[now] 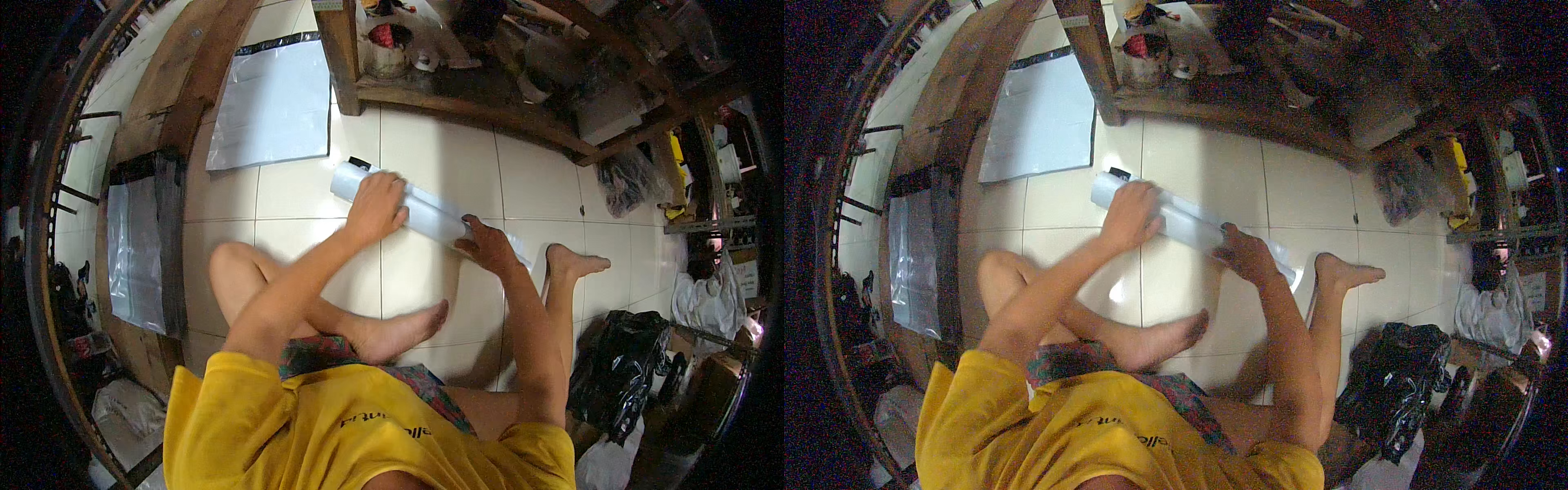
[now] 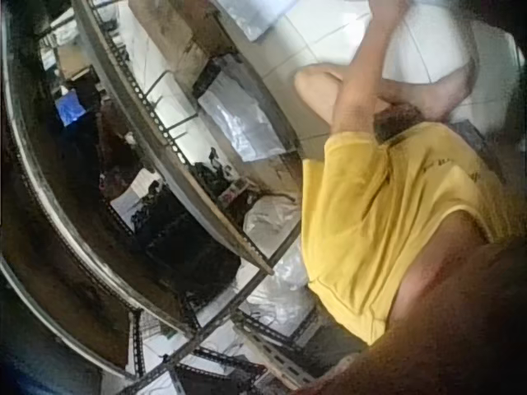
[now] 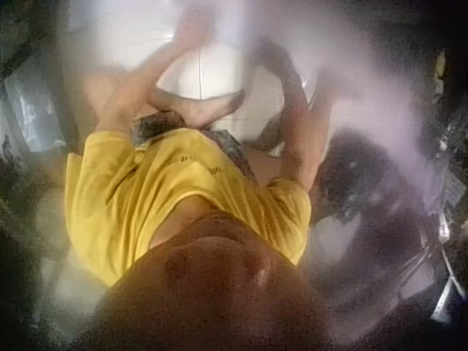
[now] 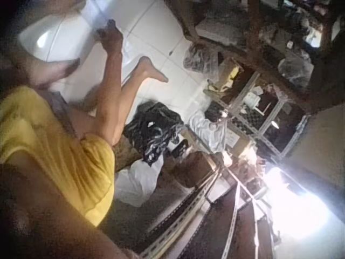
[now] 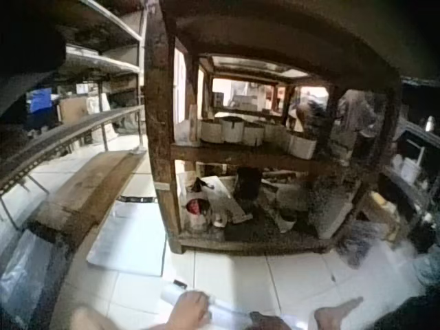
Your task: The person sits on the floor and repeatedly folds white poly mailers, then rolls them into a tight cylinder. They handle the mailers one by one, smoothing and folding them before rolling them up and stacking the rolled bundles.
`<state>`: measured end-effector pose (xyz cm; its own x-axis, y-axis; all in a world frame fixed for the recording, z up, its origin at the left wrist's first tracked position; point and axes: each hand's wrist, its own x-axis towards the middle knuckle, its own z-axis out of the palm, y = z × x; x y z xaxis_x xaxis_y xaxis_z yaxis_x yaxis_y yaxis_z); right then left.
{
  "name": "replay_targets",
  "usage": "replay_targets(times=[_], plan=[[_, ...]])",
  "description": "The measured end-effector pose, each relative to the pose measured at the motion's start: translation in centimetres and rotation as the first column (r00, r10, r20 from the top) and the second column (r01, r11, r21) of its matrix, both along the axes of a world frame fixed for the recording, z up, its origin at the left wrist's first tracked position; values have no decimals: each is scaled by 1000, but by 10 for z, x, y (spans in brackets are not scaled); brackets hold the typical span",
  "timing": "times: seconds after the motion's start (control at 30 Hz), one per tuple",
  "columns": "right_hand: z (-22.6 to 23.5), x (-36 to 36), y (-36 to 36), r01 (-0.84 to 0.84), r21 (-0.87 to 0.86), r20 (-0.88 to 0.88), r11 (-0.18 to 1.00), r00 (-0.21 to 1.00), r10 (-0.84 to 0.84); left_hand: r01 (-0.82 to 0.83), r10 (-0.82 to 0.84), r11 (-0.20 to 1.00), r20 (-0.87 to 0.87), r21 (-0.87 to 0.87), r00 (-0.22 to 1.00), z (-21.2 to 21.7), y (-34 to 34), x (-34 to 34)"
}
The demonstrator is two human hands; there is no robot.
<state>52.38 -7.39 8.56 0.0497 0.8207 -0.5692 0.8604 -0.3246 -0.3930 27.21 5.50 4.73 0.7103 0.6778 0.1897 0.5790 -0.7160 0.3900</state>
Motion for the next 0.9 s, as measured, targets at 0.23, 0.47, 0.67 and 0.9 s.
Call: replay_targets(times=[0.23,0.47,0.67,0.9], plan=[[-46,6,-20,231,-350,-435,908,818,-376,285,832,-90,85,-954,549,-40,-98,41],[21,-54,-69,460,-481,-684,747,337,-648,396,923,34,181,-918,340,10,-95,65],[56,-83,-57,410,223,-539,884,808,-239,217,676,577,609,-788,414,110,-93,44],[92,-75,-38,286,343,-532,895,844,-66,188,190,936,876,-298,443,151,-87,35]])
